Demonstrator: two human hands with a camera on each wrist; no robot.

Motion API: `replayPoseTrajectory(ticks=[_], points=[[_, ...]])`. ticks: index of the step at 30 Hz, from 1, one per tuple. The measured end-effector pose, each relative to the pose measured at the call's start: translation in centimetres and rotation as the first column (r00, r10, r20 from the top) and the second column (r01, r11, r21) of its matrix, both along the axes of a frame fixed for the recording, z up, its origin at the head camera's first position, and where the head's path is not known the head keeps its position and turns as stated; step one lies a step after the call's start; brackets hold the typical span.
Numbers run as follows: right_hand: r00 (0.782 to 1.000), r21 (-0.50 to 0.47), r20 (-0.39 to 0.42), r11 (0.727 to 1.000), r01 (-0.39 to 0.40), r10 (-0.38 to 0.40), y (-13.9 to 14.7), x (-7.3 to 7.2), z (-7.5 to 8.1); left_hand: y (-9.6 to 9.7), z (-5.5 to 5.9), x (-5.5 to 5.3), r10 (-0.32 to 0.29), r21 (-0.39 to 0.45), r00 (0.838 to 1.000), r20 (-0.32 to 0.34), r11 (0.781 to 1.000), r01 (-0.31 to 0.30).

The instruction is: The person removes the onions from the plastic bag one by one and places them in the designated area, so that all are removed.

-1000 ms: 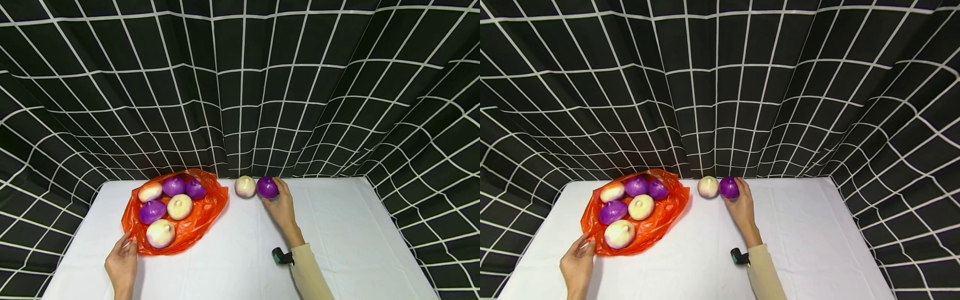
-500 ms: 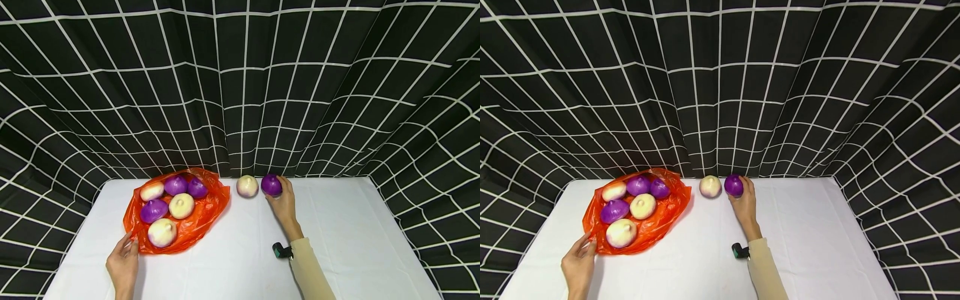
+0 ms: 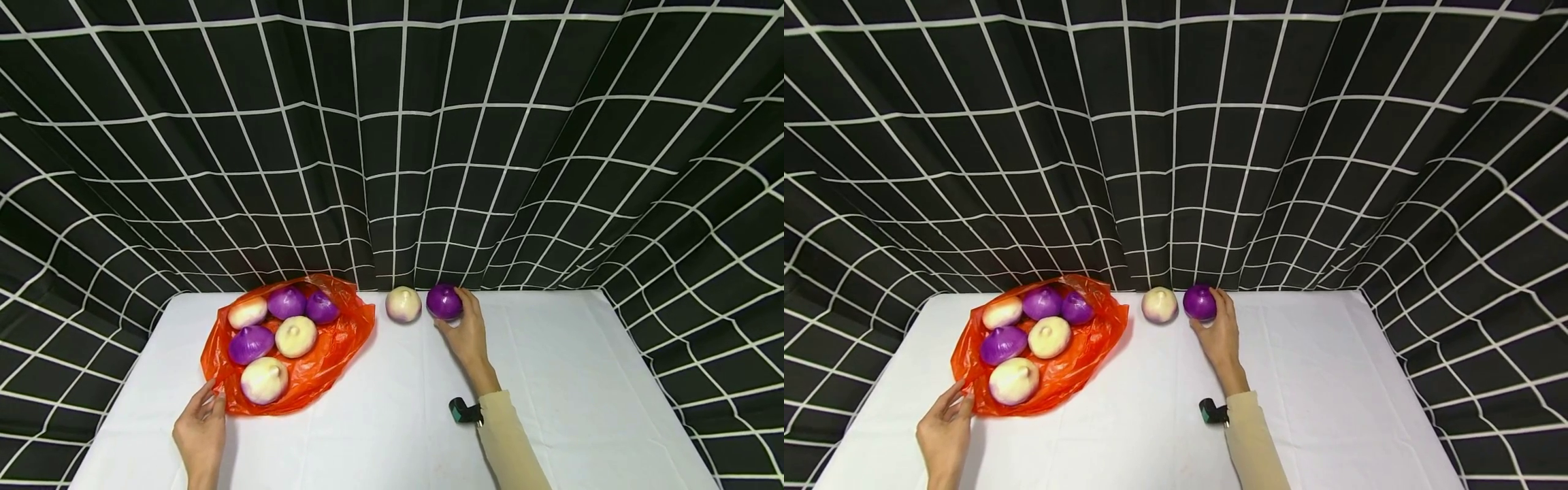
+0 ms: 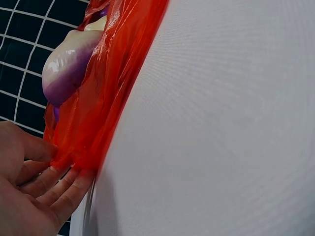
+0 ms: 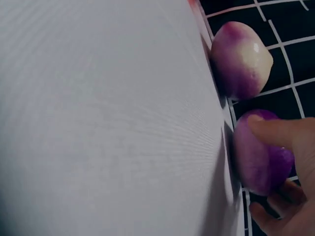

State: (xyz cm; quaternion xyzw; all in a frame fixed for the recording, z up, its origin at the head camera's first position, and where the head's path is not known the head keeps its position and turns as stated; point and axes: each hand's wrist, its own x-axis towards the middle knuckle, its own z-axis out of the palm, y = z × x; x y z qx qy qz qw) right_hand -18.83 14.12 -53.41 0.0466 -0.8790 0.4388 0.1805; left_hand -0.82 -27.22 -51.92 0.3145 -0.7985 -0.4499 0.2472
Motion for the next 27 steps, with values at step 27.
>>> replayPoseTrajectory(ticks=[27], points=[[0.958,0.038,-0.179,0.974,-0.222,0.225,-6.7,2.9,5.5,0.1,-0.3,0.2,-0.023,0.027,0.999,-0.034,0.999,0.023]])
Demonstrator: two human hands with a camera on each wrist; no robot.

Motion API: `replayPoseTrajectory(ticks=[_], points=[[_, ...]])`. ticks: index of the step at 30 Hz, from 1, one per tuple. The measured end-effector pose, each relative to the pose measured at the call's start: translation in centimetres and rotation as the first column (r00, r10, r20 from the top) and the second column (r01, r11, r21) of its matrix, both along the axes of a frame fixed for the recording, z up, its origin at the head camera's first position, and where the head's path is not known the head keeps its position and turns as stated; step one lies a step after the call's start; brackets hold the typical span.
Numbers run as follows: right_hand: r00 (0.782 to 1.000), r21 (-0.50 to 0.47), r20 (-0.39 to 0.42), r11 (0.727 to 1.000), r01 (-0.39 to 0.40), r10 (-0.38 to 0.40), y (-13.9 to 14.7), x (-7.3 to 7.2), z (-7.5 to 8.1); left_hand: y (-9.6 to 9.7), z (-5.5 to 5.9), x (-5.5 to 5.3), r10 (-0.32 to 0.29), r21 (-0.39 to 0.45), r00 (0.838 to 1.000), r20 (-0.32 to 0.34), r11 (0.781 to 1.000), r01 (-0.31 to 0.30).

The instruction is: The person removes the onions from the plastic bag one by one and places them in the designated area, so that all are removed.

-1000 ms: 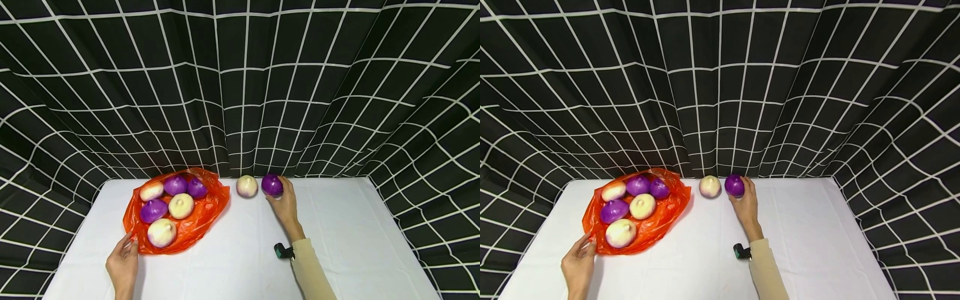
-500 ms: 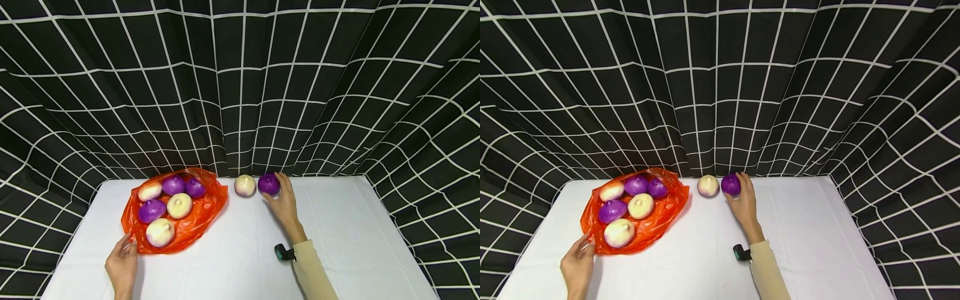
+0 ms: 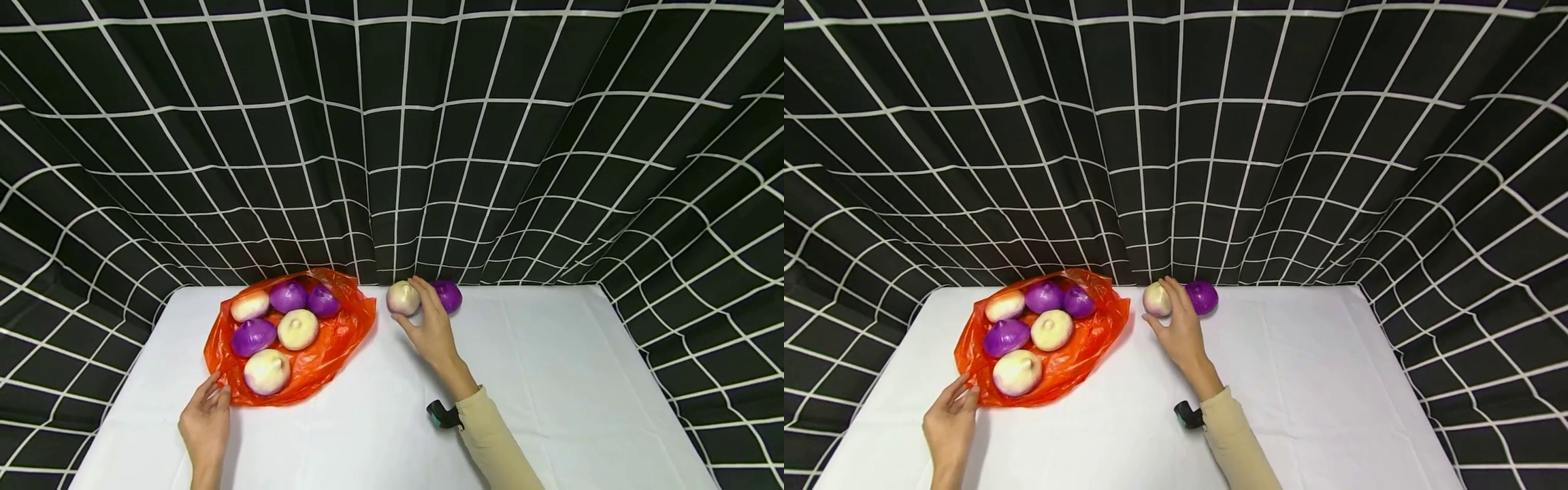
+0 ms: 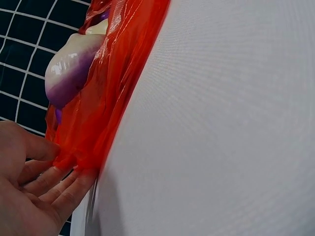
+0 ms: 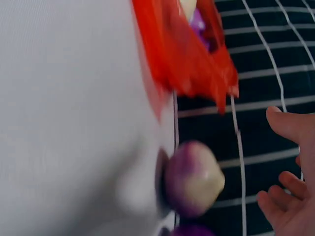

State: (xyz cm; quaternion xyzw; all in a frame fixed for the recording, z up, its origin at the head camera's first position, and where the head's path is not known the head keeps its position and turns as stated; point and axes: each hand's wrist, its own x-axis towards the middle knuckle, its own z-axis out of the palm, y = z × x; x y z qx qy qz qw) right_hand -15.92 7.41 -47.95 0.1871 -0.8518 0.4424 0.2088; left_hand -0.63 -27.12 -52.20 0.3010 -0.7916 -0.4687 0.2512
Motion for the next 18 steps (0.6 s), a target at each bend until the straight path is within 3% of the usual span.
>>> replayPoseTrajectory(ticks=[11,15,18], points=[[0.984,0.040,0.014,0.983,-0.178,0.178,-5.9,1.7,0.4,0.0,0.5,0.1,0.012,0.010,0.999,0.033,1.000,-0.012],[0.968,0.072,0.077,0.967,-0.243,0.237,-7.5,2.9,0.5,0.1,0.4,-0.1,0.015,0.004,1.000,0.004,1.000,-0.015],[0.944,0.137,0.157,0.941,-0.311,0.289,-8.9,4.0,0.4,0.1,0.3,0.0,0.025,0.003,0.999,-0.021,1.000,-0.025]])
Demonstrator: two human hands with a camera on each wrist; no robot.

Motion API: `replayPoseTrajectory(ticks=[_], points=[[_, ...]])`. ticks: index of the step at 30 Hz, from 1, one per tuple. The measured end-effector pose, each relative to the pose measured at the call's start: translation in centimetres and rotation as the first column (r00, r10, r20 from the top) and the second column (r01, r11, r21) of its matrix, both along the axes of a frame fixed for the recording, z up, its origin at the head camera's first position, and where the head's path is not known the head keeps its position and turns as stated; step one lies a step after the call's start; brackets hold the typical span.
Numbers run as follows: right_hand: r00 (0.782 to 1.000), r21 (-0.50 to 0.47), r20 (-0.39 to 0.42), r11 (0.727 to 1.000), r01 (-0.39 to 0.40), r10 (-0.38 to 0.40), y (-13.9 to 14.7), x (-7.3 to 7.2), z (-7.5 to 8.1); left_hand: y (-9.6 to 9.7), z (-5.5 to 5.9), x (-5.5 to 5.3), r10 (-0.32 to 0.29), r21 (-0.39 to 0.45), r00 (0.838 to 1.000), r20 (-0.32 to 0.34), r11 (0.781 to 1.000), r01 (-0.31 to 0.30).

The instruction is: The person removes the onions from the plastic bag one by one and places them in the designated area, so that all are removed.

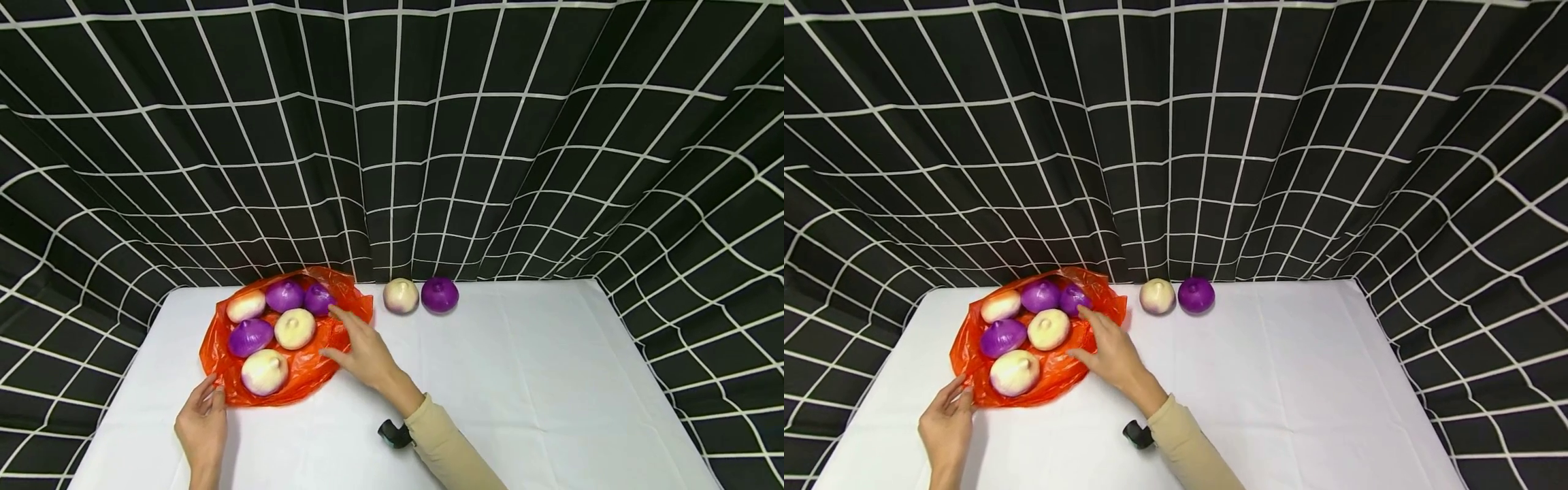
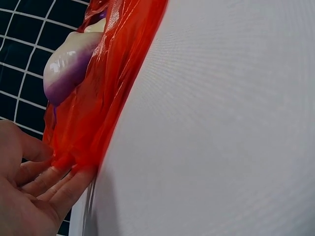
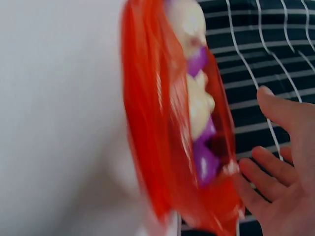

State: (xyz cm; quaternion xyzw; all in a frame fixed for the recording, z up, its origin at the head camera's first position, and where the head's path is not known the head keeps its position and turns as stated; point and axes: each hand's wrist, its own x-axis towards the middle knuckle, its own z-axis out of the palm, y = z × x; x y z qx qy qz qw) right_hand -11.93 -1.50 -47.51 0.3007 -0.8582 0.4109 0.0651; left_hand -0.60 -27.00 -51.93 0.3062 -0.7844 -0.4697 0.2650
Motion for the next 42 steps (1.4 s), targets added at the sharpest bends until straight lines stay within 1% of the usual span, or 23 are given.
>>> replayPoseTrajectory(ticks=[3,6,11,14,18,21,26,29,31,37,42], points=[[0.998,0.066,0.039,0.997,-0.049,0.046,-1.4,1.0,-0.2,0.0,-0.1,0.1,0.000,0.005,1.000,-0.013,1.000,0.000],[0.995,0.033,0.078,0.998,-0.061,0.058,-2.7,1.7,-0.7,0.0,-0.1,0.0,-0.005,0.006,1.000,-0.012,1.000,0.005],[0.988,-0.032,0.142,0.998,-0.050,0.054,-4.7,2.5,-1.3,0.2,-0.1,-0.3,-0.014,0.001,1.000,0.012,1.000,0.014],[0.984,-0.023,0.167,0.998,-0.057,0.060,-5.6,2.9,-1.4,0.3,0.0,-0.4,-0.017,-0.001,1.000,0.009,1.000,0.017],[0.978,0.028,0.200,0.997,-0.071,0.064,-6.6,3.2,-1.6,0.3,0.1,-0.6,-0.024,-0.020,1.000,-0.008,1.000,0.024],[0.976,0.093,0.212,0.994,-0.063,0.042,-7.3,3.3,-1.7,0.3,0.1,-0.7,-0.027,-0.029,1.000,-0.009,0.999,0.027],[0.972,0.170,0.233,0.985,-0.008,-0.032,-8.7,3.5,-1.7,0.2,0.0,-0.8,-0.037,-0.032,0.999,-0.001,0.999,0.037],[0.969,0.207,0.240,0.978,0.011,-0.062,-9.6,3.6,-1.9,0.1,0.0,-0.8,-0.039,-0.034,0.999,0.003,0.999,0.039],[0.969,0.229,0.239,0.973,0.012,-0.069,-10.1,3.8,-2.1,0.0,0.0,-0.7,-0.042,-0.034,0.999,0.010,0.999,0.043],[0.978,0.273,0.198,0.962,0.016,-0.073,-10.8,4.3,-2.3,-0.2,-0.1,-0.2,-0.043,-0.026,0.998,0.041,0.999,0.044],[0.973,0.262,0.219,0.965,0.016,-0.075,-10.7,4.6,-2.1,-0.2,-0.2,0.0,-0.037,-0.017,0.998,0.048,0.999,0.038]])
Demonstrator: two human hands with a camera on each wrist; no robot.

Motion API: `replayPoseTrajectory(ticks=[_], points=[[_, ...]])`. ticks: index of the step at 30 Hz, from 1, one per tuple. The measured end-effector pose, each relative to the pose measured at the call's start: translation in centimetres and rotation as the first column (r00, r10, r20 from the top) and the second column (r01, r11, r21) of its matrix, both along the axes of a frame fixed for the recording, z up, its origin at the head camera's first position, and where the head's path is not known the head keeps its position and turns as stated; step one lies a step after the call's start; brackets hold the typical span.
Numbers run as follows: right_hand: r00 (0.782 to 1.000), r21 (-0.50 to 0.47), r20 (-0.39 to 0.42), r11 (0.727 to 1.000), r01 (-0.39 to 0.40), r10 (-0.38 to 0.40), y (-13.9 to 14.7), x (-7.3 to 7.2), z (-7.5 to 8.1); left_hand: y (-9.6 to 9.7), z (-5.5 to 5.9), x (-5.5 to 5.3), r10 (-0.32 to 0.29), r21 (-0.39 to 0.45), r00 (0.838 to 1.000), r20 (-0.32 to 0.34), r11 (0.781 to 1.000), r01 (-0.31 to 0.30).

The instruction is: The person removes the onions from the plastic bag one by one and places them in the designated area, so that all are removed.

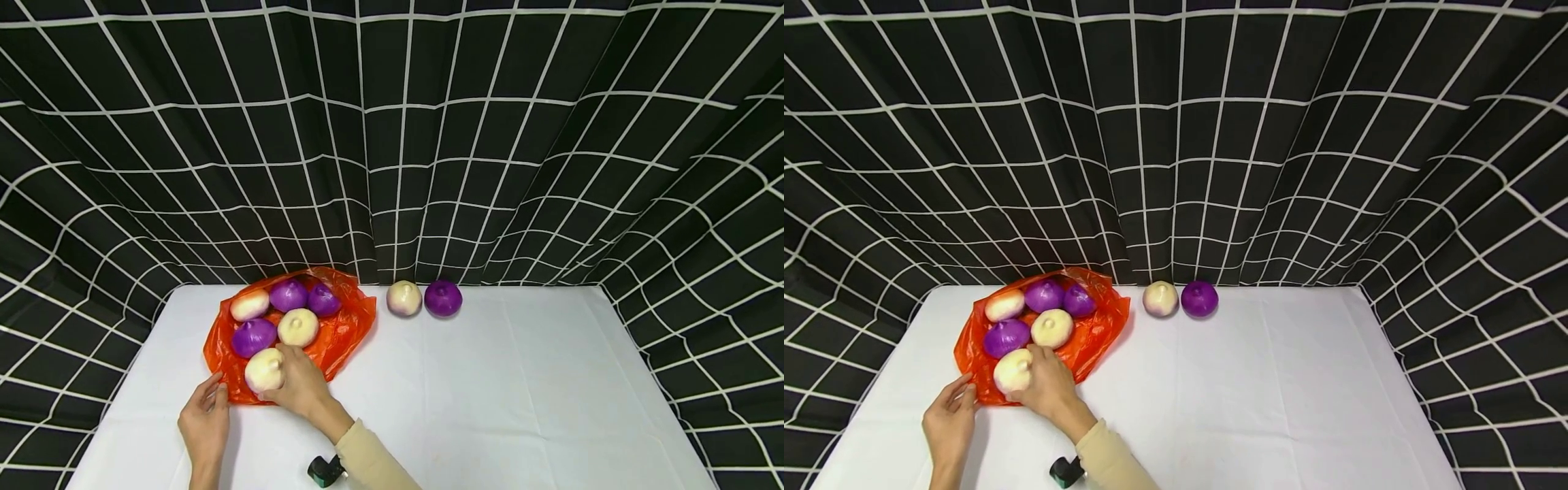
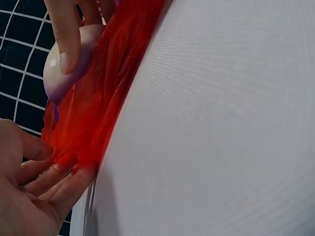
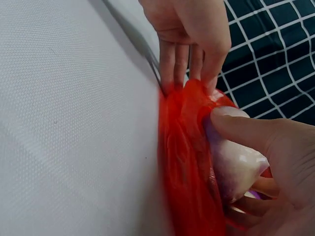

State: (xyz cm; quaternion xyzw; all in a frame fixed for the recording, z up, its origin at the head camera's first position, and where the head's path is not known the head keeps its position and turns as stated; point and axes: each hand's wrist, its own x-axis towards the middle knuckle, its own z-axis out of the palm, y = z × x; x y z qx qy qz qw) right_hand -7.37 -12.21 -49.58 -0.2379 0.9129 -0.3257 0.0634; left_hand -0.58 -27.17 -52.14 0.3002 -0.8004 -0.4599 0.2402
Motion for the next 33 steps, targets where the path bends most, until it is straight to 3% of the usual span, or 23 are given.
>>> replayPoseTrajectory(ticks=[10,14,19,24,33], points=[[0.999,-0.037,-0.047,0.999,-0.017,0.015,1.2,0.3,1.3,0.2,0.2,-0.1,0.002,0.004,1.000,0.010,1.000,-0.003],[0.995,-0.086,-0.093,0.996,0.024,-0.032,1.6,0.1,2.1,0.3,0.2,0.0,0.005,-0.004,1.000,0.007,1.000,-0.005],[0.988,-0.138,-0.124,0.988,0.070,-0.087,2.3,-0.4,2.9,0.4,0.0,0.1,0.015,-0.015,1.000,-0.023,1.000,-0.015],[0.982,-0.163,-0.158,0.984,0.076,-0.102,3.3,-1.1,3.3,0.5,-0.2,0.0,0.018,-0.029,0.998,-0.058,0.999,-0.020],[0.976,-0.215,-0.189,0.974,0.066,-0.107,4.8,-2.2,3.6,0.4,0.1,0.1,0.004,-0.005,0.998,-0.063,1.000,-0.004]])
